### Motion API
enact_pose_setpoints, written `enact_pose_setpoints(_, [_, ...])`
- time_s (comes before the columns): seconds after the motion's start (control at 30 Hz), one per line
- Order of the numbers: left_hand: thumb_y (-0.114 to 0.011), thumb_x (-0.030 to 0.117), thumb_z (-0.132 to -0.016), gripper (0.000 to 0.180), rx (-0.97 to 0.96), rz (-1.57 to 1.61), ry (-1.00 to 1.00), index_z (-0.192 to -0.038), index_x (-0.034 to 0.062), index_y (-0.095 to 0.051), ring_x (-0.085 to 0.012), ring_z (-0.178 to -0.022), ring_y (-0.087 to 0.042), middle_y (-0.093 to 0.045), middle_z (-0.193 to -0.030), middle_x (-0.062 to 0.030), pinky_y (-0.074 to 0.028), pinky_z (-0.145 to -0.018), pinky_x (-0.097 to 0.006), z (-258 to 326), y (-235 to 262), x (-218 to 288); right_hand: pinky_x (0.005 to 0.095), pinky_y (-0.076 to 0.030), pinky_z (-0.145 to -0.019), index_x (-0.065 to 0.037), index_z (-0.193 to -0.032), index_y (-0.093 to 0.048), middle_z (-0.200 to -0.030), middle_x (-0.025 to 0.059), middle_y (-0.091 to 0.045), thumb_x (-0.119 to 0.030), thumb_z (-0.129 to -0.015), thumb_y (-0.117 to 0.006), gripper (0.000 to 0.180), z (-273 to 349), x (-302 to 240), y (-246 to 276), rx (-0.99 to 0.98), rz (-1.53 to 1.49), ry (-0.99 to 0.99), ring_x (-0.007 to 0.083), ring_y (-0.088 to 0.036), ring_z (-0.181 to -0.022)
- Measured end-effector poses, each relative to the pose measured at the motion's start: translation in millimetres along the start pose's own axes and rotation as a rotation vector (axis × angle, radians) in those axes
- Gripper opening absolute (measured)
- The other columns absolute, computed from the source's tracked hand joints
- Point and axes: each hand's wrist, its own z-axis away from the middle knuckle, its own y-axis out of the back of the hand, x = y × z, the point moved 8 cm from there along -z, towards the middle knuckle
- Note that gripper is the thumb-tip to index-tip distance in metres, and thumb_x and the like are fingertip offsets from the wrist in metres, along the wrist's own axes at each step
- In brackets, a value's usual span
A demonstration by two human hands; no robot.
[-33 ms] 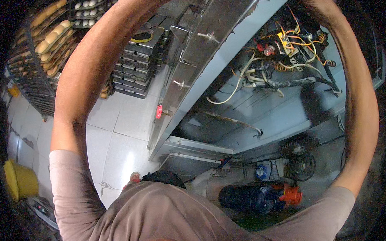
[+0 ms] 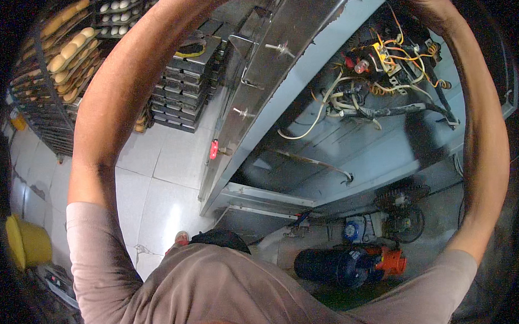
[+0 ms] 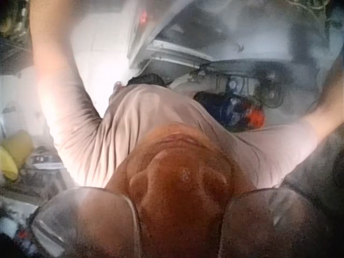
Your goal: The person opens a metal panel on a large industrial machine and removes a dual-button switch. They manipulate the switch and its attached wires, then reinsert the switch into the panel and close the door.
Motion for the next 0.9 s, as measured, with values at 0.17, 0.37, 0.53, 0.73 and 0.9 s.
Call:
enact_pose_setpoints(0.17, [-0.056,0.024,-0.097,0.032,-0.062,0.129,-0.101,-0.108,-0.0031,-0.07,-0.0163,-0.076,-0.063,-0.07,-0.087,-0.0122,-0.051,-0.07,-0.033,-8.2,-16.6,-1.9,0.0346,-0.054,-0.074,0.002,-0.106,-0.067,-0.099,0.0122,-0.068,-0.009,-0.09,-0.064,0.02,19.6,10.8,15.6,0.013,-0.086,-0.107,0.0213,-0.065,-0.087])
enact_pose_setpoints(0.37, [-0.057,0.024,-0.097,0.031,-0.08,0.063,0.03,-0.108,-0.0017,-0.071,-0.016,-0.075,-0.062,-0.071,-0.089,-0.0122,-0.051,-0.07,-0.033,-6.3,-14.6,-1.1,0.0353,-0.054,-0.078,0.005,-0.111,-0.066,-0.103,0.0157,-0.068,-0.007,-0.086,-0.067,0.028,28.6,-3.7,6.0,0.035,0.147,-0.072,0.0234,-0.065,-0.091])
enact_pose_setpoints(0.53, [-0.056,0.025,-0.097,0.033,0.013,-0.157,0.806,-0.11,-0.0014,-0.071,-0.0167,-0.077,-0.063,-0.071,-0.093,-0.0134,-0.052,-0.072,-0.033,-9.2,-4.9,17.9,0.0355,-0.054,-0.078,0.005,-0.111,-0.066,-0.103,0.0167,-0.069,-0.005,-0.085,-0.067,0.028,25.2,-28.6,-4.1,0.101,0.375,0.012,0.0234,-0.065,-0.09])
enact_pose_setpoints(0.73, [-0.056,0.025,-0.097,0.032,-0.045,0.05,-0.048,-0.111,-0.0007,-0.07,-0.0176,-0.079,-0.063,-0.071,-0.096,-0.0139,-0.052,-0.074,-0.035,-2.9,-12.6,2.5,0.0362,-0.054,-0.078,0.004,-0.112,-0.066,-0.103,0.0157,-0.068,-0.008,-0.09,-0.065,0.025,42.2,-35.6,-4.2,0.114,0.236,-0.062,0.0234,-0.065,-0.091])
enact_pose_setpoints(0.9, [-0.056,0.024,-0.097,0.031,-0.071,0.053,-0.072,-0.107,-0.0002,-0.071,-0.0163,-0.077,-0.061,-0.07,-0.09,-0.0121,-0.05,-0.073,-0.034,-3.4,-12.0,3.6,0.0354,-0.054,-0.077,0.005,-0.112,-0.065,-0.103,0.0146,-0.068,-0.012,-0.094,-0.061,0.025,41.5,-36.2,-9.3,0.169,0.103,0.039,0.0236,-0.066,-0.091])
